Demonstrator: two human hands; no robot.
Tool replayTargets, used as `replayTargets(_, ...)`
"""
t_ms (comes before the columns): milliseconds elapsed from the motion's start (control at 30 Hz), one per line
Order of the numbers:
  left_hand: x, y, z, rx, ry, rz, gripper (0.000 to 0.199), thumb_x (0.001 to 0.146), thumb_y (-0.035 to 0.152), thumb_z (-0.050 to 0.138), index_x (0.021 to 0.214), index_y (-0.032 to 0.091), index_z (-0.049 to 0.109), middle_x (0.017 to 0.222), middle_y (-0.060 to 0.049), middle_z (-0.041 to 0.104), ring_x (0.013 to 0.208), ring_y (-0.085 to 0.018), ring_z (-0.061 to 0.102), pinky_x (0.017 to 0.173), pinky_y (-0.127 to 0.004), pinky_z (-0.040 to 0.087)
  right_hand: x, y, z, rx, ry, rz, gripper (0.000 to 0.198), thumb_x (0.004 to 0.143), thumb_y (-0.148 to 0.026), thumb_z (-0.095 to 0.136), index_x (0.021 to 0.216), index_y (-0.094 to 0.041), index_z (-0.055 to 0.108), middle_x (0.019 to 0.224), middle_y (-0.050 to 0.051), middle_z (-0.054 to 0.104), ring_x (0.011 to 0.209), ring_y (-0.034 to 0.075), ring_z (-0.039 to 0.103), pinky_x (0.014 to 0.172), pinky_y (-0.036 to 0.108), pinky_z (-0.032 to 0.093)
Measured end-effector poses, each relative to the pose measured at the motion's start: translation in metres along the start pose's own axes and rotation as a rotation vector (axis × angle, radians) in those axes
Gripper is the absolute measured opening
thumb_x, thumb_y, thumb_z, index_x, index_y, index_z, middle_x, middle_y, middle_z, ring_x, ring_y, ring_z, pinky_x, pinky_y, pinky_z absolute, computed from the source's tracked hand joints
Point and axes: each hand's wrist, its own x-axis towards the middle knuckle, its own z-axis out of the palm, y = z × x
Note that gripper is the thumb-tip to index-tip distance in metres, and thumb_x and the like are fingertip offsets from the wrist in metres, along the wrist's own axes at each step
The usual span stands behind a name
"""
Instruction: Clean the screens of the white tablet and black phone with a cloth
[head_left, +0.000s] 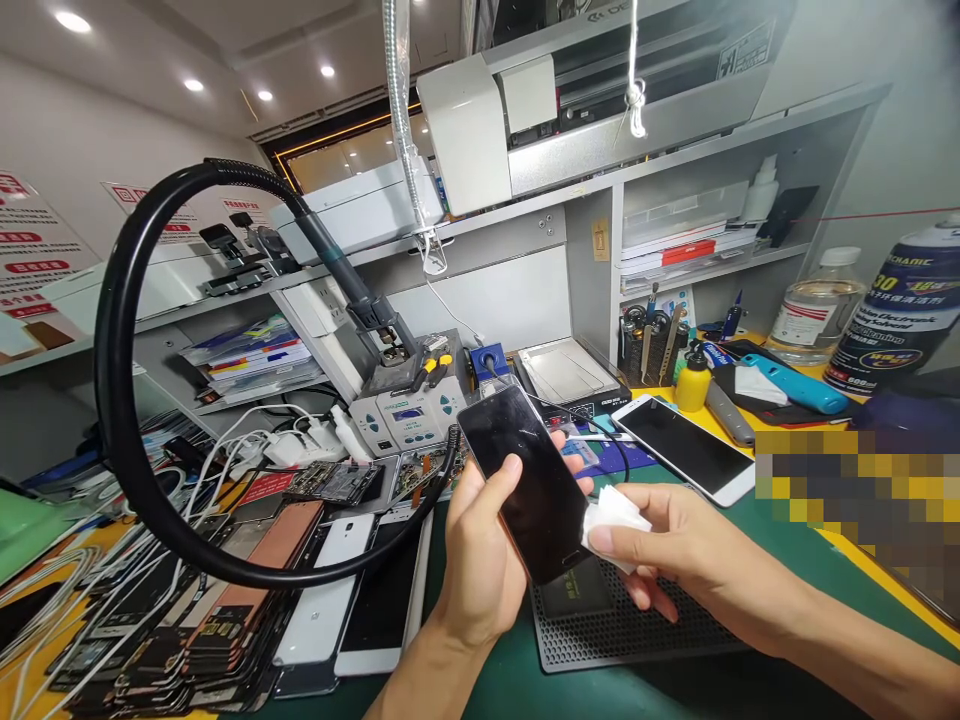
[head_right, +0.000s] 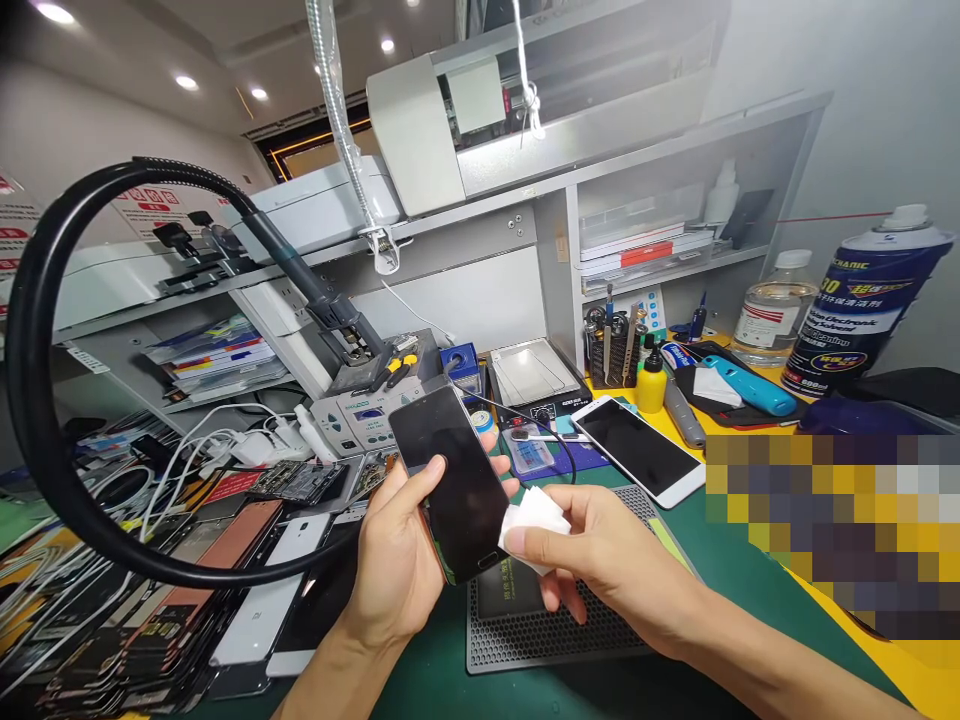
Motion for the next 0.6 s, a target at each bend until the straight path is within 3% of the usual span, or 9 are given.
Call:
replayTargets(200, -0.0003, 0.0005, 0.0000, 0.016, 0.004, -0.002, 0.044, 0.096, 0.025, 0.062, 0.139, 0.023, 0.056, 0.120, -0.010, 0.074, 0.107, -0.028, 0.072, 0.098, -0.048, 0.054, -0.0001, 0.0005, -0.0008, -0.001, 0.000, -0.001, 0.032, 0.077, -0.038, 0.082, 0.078, -0.017, 0.058, 0.064, -0.005, 0.053, 0.051, 0.010, 0.056, 0.040, 0.016, 0.040)
replayTargets(433, -0.0001, 0.0075, 0.0030, 0.079, 0.007, -0.060, 0.033, 0.090, 0.025, 0.065, 0.121, 0.012, 0.069, 0.119, -0.015, 0.074, 0.106, -0.032, 0.072, 0.094, -0.049, 0.057, 0.0008, 0.0003, 0.0011, 0.019, -0.017, -0.003, 0.035, 0.078, -0.042, 0.082, 0.078, -0.017, 0.058, 0.063, -0.005, 0.053, 0.051, 0.010, 0.056, 0.041, 0.017, 0.039)
replayTargets(600, -0.0023, 0.0029, -0.0025, 0.085, -0.011, -0.041, 0.042, 0.090, 0.020, 0.067, 0.132, 0.022, 0.062, 0.122, -0.011, 0.073, 0.109, -0.029, 0.072, 0.098, -0.046, 0.055, 0.0044, 0.0026, 0.0018, 0.008, 0.032, -0.022, 0.036, 0.076, -0.044, 0.083, 0.078, -0.016, 0.061, 0.062, -0.005, 0.053, 0.051, 0.010, 0.055, 0.041, 0.018, 0.039)
